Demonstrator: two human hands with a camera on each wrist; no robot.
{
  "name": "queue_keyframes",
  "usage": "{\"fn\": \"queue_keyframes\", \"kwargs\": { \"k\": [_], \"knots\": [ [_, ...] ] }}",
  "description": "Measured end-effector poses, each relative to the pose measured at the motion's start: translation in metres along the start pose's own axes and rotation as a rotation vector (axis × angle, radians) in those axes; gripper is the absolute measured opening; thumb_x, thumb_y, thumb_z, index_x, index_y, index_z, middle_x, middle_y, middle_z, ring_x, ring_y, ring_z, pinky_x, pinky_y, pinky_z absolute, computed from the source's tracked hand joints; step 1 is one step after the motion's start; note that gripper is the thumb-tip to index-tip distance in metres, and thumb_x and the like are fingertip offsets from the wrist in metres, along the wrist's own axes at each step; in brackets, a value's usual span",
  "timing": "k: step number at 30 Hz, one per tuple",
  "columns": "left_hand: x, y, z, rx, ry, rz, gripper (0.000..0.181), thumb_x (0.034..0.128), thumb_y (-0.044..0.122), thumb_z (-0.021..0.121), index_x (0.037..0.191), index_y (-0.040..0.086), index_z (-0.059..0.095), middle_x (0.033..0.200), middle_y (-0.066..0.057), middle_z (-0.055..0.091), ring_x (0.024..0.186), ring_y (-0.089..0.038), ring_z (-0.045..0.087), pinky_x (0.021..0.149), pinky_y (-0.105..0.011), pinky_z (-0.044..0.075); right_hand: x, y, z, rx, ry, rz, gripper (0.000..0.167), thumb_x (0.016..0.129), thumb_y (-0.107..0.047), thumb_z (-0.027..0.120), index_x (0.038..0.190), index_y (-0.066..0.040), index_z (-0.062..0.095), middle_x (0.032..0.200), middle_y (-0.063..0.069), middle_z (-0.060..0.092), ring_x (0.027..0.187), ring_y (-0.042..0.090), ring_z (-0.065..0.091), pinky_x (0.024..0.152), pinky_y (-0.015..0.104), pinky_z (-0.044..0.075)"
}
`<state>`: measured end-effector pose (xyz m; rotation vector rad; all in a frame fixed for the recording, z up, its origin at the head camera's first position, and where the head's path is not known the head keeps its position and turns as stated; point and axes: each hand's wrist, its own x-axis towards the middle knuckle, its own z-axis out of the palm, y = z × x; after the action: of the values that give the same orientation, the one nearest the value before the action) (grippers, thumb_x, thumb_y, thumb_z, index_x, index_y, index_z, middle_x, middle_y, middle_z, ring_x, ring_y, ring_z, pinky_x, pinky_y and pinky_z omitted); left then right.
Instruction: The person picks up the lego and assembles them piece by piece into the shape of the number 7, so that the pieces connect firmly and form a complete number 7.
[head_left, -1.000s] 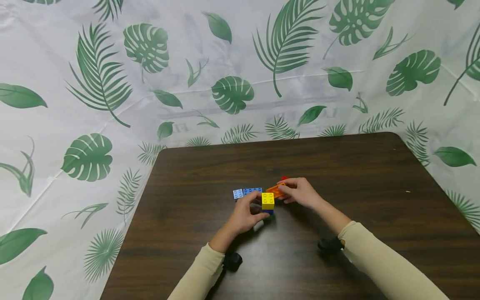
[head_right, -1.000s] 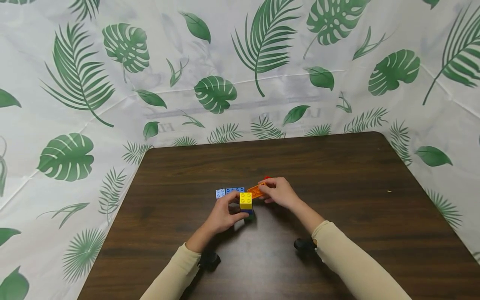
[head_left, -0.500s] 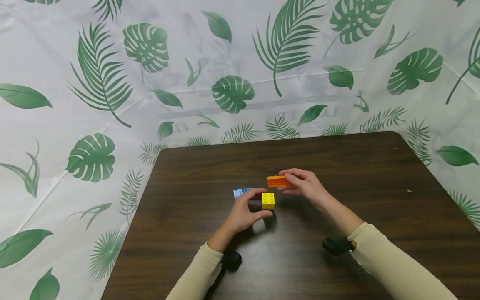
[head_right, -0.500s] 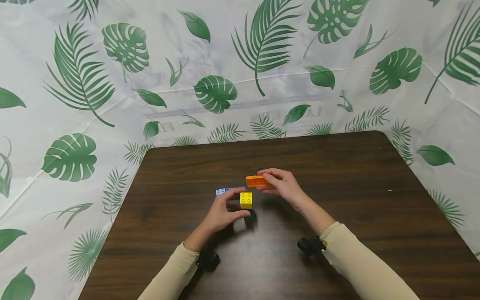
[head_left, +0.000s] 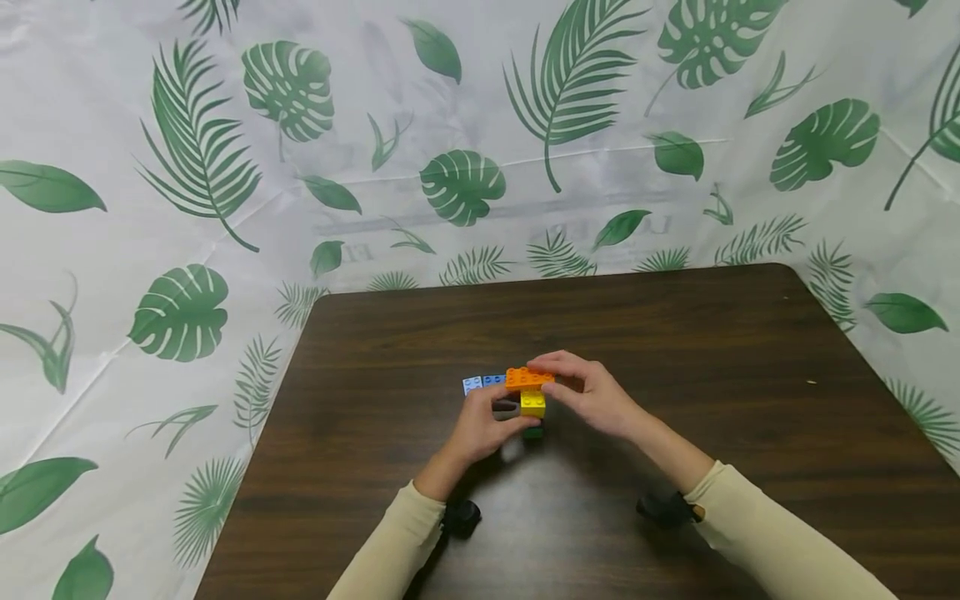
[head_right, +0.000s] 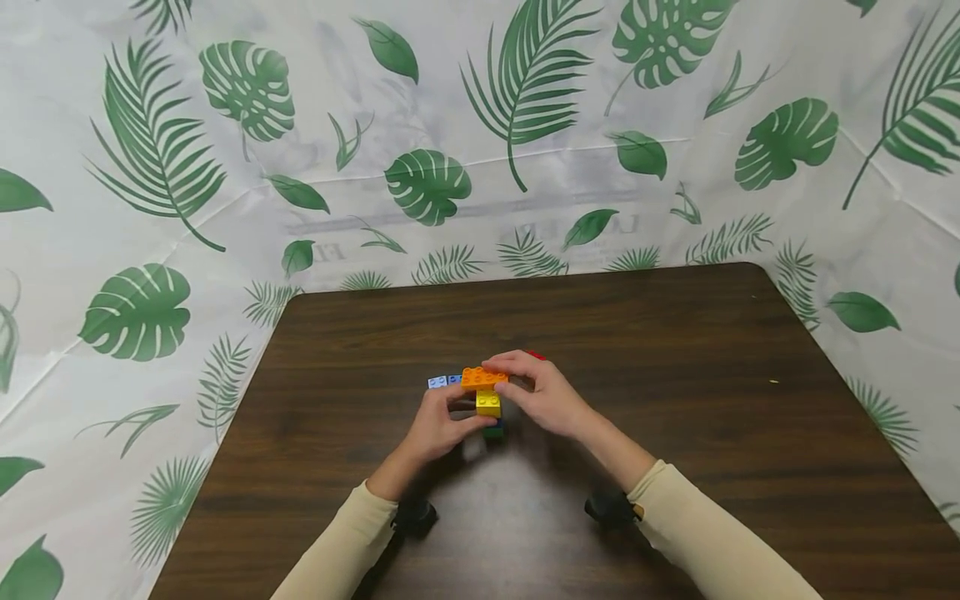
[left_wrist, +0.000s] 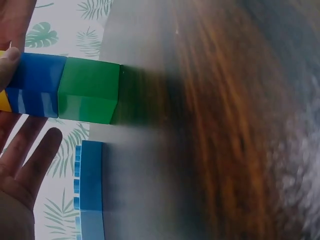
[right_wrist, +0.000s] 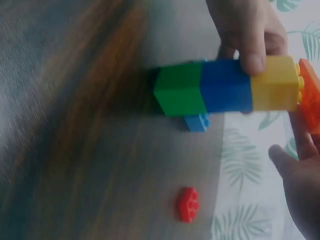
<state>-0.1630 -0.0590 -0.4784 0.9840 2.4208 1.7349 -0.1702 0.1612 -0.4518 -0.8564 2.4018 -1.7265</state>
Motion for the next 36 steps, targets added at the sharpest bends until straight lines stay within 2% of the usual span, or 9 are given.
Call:
{"fn": "queue_keyframes", "kwargs": {
  "k": [4, 7, 10, 13, 18, 24, 29, 33, 36],
  "knots": [
    [0.0, -0.017, 0.005, 0.053, 0.03, 0.054, 0.041, 0.0765, 0.002, 0.083, 0.114, -0.001, 0.068, 0.11, -0.014, 0.07, 0.1, -0.026, 0.067, 0.082, -0.041, 0.057, -0.003, -0.001, 0.009, -0.035, 0.013, -0.049, 0.034, 0.093, -0.008, 0.068, 0.127, -0.007, 0.066, 0.129, 0.004, 0.061, 0.119, 0.024, 0.055, 0.095, 0.049, 0.049],
    [0.0, -0.035, 0.009, 0.085, 0.052, 0.091, 0.042, 0.075, 0.006, 0.085, 0.113, 0.001, 0.069, 0.108, -0.011, 0.071, 0.098, -0.023, 0.068, 0.081, -0.037, 0.057, -0.006, 0.0, 0.014, -0.036, 0.018, -0.042, 0.037, 0.091, -0.01, 0.07, 0.128, -0.009, 0.065, 0.13, 0.003, 0.062, 0.119, 0.023, 0.056, 0.096, 0.054, 0.046],
    [0.0, -0.041, 0.009, 0.08, 0.054, 0.097, 0.039, 0.0759, 0.011, 0.086, 0.112, 0.006, 0.07, 0.107, -0.006, 0.072, 0.096, -0.017, 0.068, 0.081, -0.033, 0.057, -0.008, 0.002, 0.016, -0.053, 0.028, -0.027, 0.042, 0.09, -0.012, 0.071, 0.131, -0.011, 0.063, 0.131, 0.002, 0.062, 0.12, 0.023, 0.057, 0.098, 0.056, 0.044],
    [0.0, -0.044, 0.008, 0.059, 0.046, 0.102, 0.037, 0.0773, 0.014, 0.085, 0.111, 0.008, 0.071, 0.106, -0.003, 0.072, 0.096, -0.013, 0.068, 0.08, -0.033, 0.057, -0.009, 0.004, 0.017, -0.097, 0.027, -0.037, 0.043, 0.09, -0.014, 0.072, 0.132, -0.012, 0.063, 0.131, 0.001, 0.062, 0.119, 0.022, 0.058, 0.097, 0.055, 0.046],
    [0.0, -0.046, 0.007, 0.028, 0.035, 0.117, 0.037, 0.0778, 0.014, 0.085, 0.111, 0.008, 0.071, 0.104, -0.003, 0.072, 0.095, -0.012, 0.068, 0.078, -0.041, 0.057, -0.009, 0.003, 0.015, -0.175, 0.008, -0.095, 0.041, 0.09, -0.013, 0.072, 0.131, -0.01, 0.064, 0.127, 0.0, 0.063, 0.114, 0.019, 0.06, 0.094, 0.046, 0.05],
    [0.0, -0.046, 0.008, 0.004, 0.029, 0.087, 0.036, 0.0786, 0.014, 0.084, 0.111, 0.009, 0.07, 0.104, -0.002, 0.072, 0.094, -0.012, 0.068, 0.078, -0.041, 0.057, -0.008, -0.001, 0.012, -0.327, 0.002, -0.09, 0.042, 0.089, -0.019, 0.074, 0.13, -0.015, 0.065, 0.126, -0.004, 0.064, 0.113, 0.015, 0.061, 0.091, 0.04, 0.052],
    [0.0, -0.046, 0.008, -0.026, 0.03, 0.081, 0.036, 0.0791, 0.013, 0.084, 0.112, 0.009, 0.07, 0.104, -0.003, 0.072, 0.094, -0.013, 0.068, 0.078, -0.042, 0.058, -0.006, -0.006, 0.01, -0.432, -0.012, -0.08, 0.042, 0.089, -0.022, 0.075, 0.129, -0.018, 0.066, 0.126, -0.005, 0.065, 0.114, 0.016, 0.061, 0.093, 0.043, 0.051],
    [-0.001, -0.048, 0.009, -0.026, 0.033, 0.106, 0.036, 0.0794, 0.013, 0.083, 0.112, 0.008, 0.07, 0.104, -0.004, 0.072, 0.094, -0.013, 0.068, 0.076, -0.042, 0.058, -0.006, -0.006, 0.01, -0.459, -0.008, -0.088, 0.042, 0.088, -0.024, 0.075, 0.129, -0.019, 0.067, 0.126, -0.005, 0.065, 0.115, 0.017, 0.061, 0.094, 0.046, 0.05],
    [-0.001, -0.049, 0.009, -0.02, 0.028, 0.113, 0.035, 0.0804, 0.013, 0.082, 0.113, 0.008, 0.07, 0.105, -0.004, 0.071, 0.094, -0.013, 0.068, 0.077, -0.038, 0.058, -0.008, -0.004, 0.01, -0.49, 0.004, -0.093, 0.043, 0.087, -0.025, 0.077, 0.128, -0.02, 0.067, 0.126, -0.005, 0.065, 0.115, 0.019, 0.061, 0.1, 0.052, 0.044]
  ]
}}
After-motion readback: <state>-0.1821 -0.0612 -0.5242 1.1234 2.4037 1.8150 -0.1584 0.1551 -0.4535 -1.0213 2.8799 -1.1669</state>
